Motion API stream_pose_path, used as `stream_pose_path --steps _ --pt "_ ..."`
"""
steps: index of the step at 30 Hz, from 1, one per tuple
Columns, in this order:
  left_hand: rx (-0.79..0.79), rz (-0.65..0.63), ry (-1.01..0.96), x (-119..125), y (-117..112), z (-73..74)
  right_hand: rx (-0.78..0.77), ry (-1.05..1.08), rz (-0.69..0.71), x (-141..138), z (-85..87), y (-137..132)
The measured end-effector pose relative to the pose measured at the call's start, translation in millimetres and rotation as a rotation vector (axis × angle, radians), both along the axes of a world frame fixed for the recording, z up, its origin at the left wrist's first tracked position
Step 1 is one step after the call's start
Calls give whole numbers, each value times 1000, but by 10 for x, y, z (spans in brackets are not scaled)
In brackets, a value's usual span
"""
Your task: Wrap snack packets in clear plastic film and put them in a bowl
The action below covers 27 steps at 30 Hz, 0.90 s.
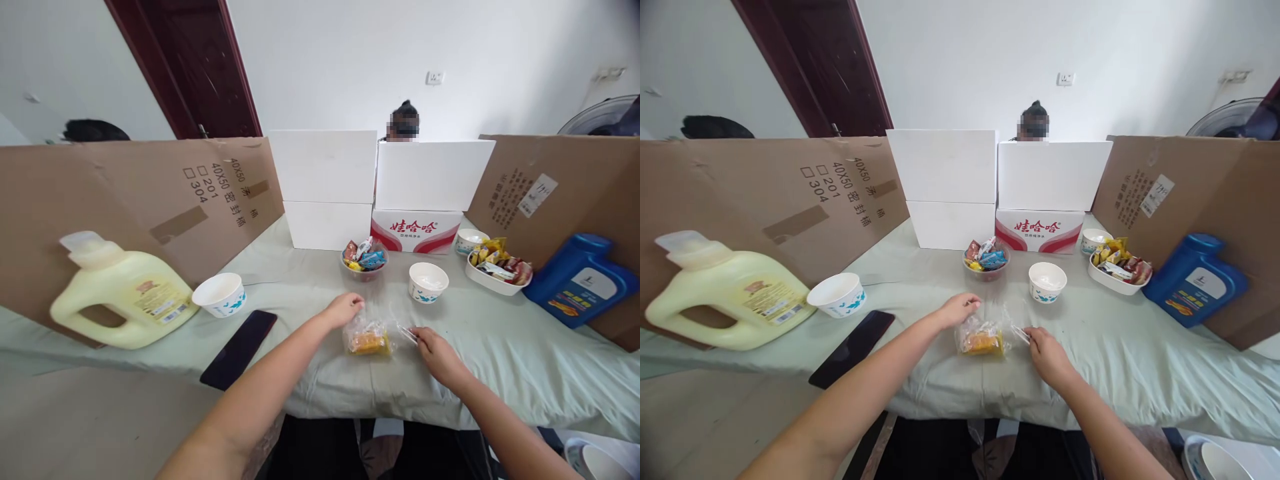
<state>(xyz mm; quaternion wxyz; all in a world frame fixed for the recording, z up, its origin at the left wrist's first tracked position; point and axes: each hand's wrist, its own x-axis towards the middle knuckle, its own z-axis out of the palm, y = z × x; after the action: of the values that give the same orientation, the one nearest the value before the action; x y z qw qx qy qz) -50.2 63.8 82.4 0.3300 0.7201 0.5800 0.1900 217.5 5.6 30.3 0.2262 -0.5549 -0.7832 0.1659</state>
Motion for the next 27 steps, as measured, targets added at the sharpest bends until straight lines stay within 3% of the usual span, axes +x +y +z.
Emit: stream_pose_path --steps 5,8,10,14,21,25,27 --pt "193 222 8 -186 -460 -100 -63 272 -63 -148 -93 -62" --pt "334 165 -20 -71 -762 -226 -133 435 -84 -285 -91 10" --pt "448 77 12 71 -868 -287 -161 482 -24 -384 -55 73" --pt "614 13 99 268 -846 -337 -133 480 104 -540 44 98" --pt "847 -147 223 296 -798 -363 -69 483 251 -576 84 -155" --pt "951 -76 189 358 -928 -496 -154 461 182 -438 60 -206" --pt "1001 -59 200 375 -980 -578 -95 362 117 -376 96 -185"
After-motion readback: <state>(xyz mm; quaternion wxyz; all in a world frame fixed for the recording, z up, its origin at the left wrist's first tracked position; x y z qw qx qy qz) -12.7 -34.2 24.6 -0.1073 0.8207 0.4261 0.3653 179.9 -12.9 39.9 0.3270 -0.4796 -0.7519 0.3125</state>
